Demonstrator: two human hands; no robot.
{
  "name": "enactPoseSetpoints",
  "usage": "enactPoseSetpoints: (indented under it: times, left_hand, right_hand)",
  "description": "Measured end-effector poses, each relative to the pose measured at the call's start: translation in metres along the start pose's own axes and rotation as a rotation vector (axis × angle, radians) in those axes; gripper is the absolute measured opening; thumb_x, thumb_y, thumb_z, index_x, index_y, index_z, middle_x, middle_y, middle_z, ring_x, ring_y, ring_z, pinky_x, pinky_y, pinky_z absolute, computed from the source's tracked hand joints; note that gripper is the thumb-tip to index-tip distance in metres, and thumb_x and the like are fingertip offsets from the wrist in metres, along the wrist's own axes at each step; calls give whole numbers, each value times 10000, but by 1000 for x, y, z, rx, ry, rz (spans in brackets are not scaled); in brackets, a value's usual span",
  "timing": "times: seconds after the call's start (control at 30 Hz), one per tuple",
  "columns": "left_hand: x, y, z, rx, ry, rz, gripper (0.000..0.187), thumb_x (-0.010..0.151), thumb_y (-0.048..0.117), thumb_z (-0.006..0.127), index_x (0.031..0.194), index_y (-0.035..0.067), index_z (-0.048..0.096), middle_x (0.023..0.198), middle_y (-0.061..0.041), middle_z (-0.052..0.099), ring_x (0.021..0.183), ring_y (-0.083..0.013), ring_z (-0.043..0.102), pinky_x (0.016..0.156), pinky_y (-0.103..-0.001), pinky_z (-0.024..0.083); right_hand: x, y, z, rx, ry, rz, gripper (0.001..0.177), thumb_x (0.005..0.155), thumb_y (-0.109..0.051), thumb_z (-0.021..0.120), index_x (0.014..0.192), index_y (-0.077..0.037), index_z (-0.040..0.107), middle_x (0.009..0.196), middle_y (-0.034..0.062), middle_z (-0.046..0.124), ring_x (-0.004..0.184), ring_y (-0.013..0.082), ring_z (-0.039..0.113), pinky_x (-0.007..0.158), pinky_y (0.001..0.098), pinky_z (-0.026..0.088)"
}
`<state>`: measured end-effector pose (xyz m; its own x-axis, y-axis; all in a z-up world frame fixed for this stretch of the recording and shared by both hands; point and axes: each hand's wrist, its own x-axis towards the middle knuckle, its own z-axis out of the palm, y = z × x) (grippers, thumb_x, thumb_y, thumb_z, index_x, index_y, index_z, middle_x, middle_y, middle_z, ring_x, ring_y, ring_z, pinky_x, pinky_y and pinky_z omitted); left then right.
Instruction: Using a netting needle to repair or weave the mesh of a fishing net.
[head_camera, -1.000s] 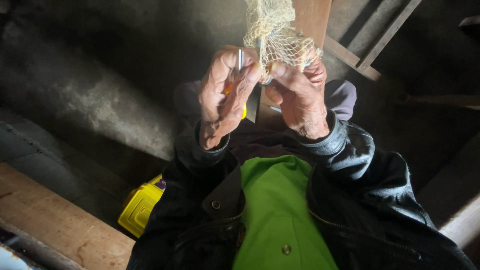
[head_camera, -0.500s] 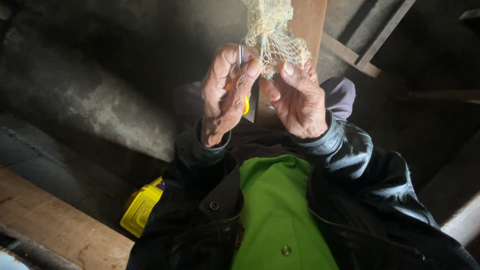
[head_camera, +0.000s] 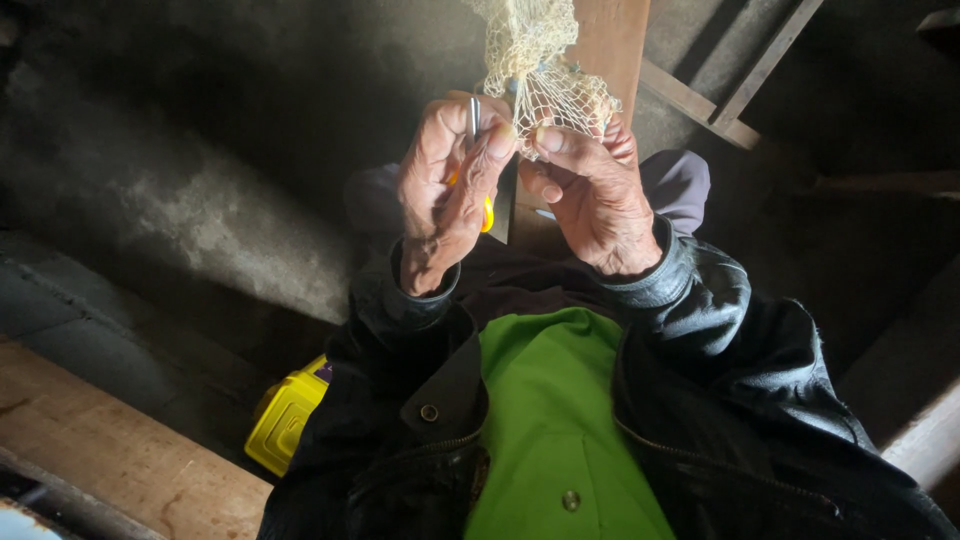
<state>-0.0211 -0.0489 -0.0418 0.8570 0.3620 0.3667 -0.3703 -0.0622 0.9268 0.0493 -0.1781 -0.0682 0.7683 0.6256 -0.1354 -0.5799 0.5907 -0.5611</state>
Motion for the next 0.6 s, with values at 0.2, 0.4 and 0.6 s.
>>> enactPoseSetpoints:
  times: [0.2, 0.4, 0.6]
  left_hand:
    - [3, 1, 1, -11, -20, 27, 80, 1088, 162, 553, 1054, 104, 509, 971, -28, 555, 793, -110, 475, 707, -259, 407]
    - [10, 15, 8, -42, -24, 46, 100, 1092, 166, 550, 1048, 83, 517, 952, -25, 572, 709, -110, 533, 698, -254, 426]
    - [18, -4, 3, -9, 33, 180, 113, 1018, 97, 674, 1069, -2, 654, 910, -119, 672, 838, -167, 675, 842, -344, 590]
  right_hand:
    - [-2, -3, 4, 50, -107, -47, 336, 996, 56, 641, 1280, -121, 619, 1063, 39, 625, 790, 112, 483, 595, 216, 396]
    - [3, -14, 18, 64, -177, -84, 178, 962, 36, 627, 1090, -86, 607, 913, 3, 539, 695, 87, 414, 588, 183, 383]
    - [5, -28, 41, 202, -153, -79, 190, 928, 93, 645, 1043, -50, 695, 956, 88, 657, 847, 155, 633, 611, 160, 481]
